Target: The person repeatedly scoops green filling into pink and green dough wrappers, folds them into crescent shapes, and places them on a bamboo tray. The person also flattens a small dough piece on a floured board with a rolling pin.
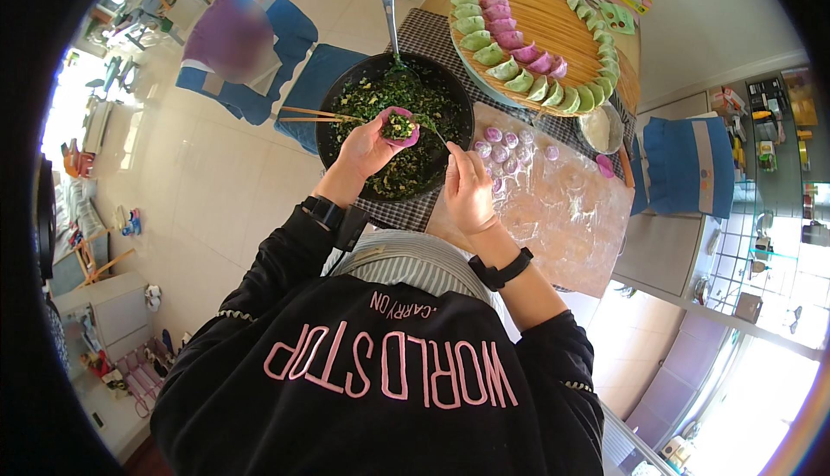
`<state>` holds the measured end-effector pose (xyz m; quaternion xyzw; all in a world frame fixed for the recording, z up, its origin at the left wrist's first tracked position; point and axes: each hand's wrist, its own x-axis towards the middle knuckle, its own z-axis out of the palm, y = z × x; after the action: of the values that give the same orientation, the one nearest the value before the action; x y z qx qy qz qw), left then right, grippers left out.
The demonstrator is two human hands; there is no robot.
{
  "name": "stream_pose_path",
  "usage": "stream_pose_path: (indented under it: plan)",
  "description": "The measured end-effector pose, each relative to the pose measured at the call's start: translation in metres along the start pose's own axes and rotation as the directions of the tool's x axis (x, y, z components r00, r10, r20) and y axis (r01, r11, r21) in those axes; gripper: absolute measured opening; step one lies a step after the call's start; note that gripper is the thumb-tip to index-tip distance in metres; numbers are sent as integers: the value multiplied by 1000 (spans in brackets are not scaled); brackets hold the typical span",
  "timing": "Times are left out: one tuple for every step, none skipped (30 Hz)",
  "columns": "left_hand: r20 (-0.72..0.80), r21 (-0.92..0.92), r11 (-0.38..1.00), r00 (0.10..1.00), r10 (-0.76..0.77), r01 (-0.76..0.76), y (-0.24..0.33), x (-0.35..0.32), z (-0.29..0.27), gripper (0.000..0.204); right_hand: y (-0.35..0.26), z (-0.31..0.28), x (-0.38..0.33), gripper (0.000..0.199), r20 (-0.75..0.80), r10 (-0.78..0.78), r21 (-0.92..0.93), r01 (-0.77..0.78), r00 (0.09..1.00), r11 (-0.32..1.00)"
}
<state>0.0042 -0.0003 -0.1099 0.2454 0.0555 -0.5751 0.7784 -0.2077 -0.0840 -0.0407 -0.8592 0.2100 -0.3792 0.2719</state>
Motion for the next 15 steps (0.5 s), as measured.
stream_pose_path:
  plan:
    - [15, 2, 1000, 1000, 2, -2, -1, 1, 0, 35, 0, 1, 0, 21, 2, 4, -2, -4, 1000, 1000]
    - [30, -12, 1000, 1000, -3, 3, -1, 1, 1, 35, 0, 1, 1, 21, 11, 18, 0, -18, 1000, 1000]
    - [48, -25, 1000, 999, -8, 10, -2, 2, 1, 35, 0, 2, 1, 21, 2, -4, -7, 4, 1000, 1000]
    - [39, -26, 1000, 999, -12, 13, -2, 2, 1, 35, 0, 2, 1, 22, 0, -16, -10, 16, 1000, 1000]
    - [69, -35, 999, 998, -8, 10, -2, 2, 1, 35, 0, 2, 2, 22, -6, -18, -5, 18, 1000, 1000]
    - [71, -34, 999, 997, -3, 5, -3, 3, 1, 35, 0, 3, 2, 22, -1, -28, -15, 28, 1000, 999]
    - [73, -33, 999, 997, 2, 0, -3, 3, 0, 35, 0, 3, 2, 22, 0, -29, -17, 29, 1000, 999]
    - [57, -42, 999, 998, 6, -4, -3, 3, -1, 34, 0, 2, 2, 22, -5, -34, -10, 34, 999, 999]
    - [42, -50, 999, 999, 11, -9, -2, 3, -1, 34, 0, 2, 1, 23, -4, -42, -23, 42, 999, 999]
    - [20, -54, 998, 1000, 12, -11, -2, 3, -2, 34, 0, 1, 1, 23, -9, -53, -25, 53, 999, 998]
    - [38, -54, 998, 999, 15, -13, -1, 3, -3, 33, 0, 0, 1, 23, -2, -51, -27, 51, 999, 998]
    - [50, -50, 999, 999, 14, -11, 0, 3, -3, 33, 0, -1, 0, 24, 6, -51, -30, 51, 999, 998]
    - [56, -37, 999, 998, 16, -14, 1, 2, -3, 32, 0, -2, 0, 25, 25, -36, -31, 37, 999, 999]
    - [56, -38, 999, 998, 15, -12, 2, 2, -3, 32, 0, -2, 0, 26, 41, -14, -30, 15, 999, 999]
    - [50, -31, 999, 999, 17, -16, 3, 2, -2, 32, 0, -3, 0, 25, 53, -5, -24, 6, 999, 1000]
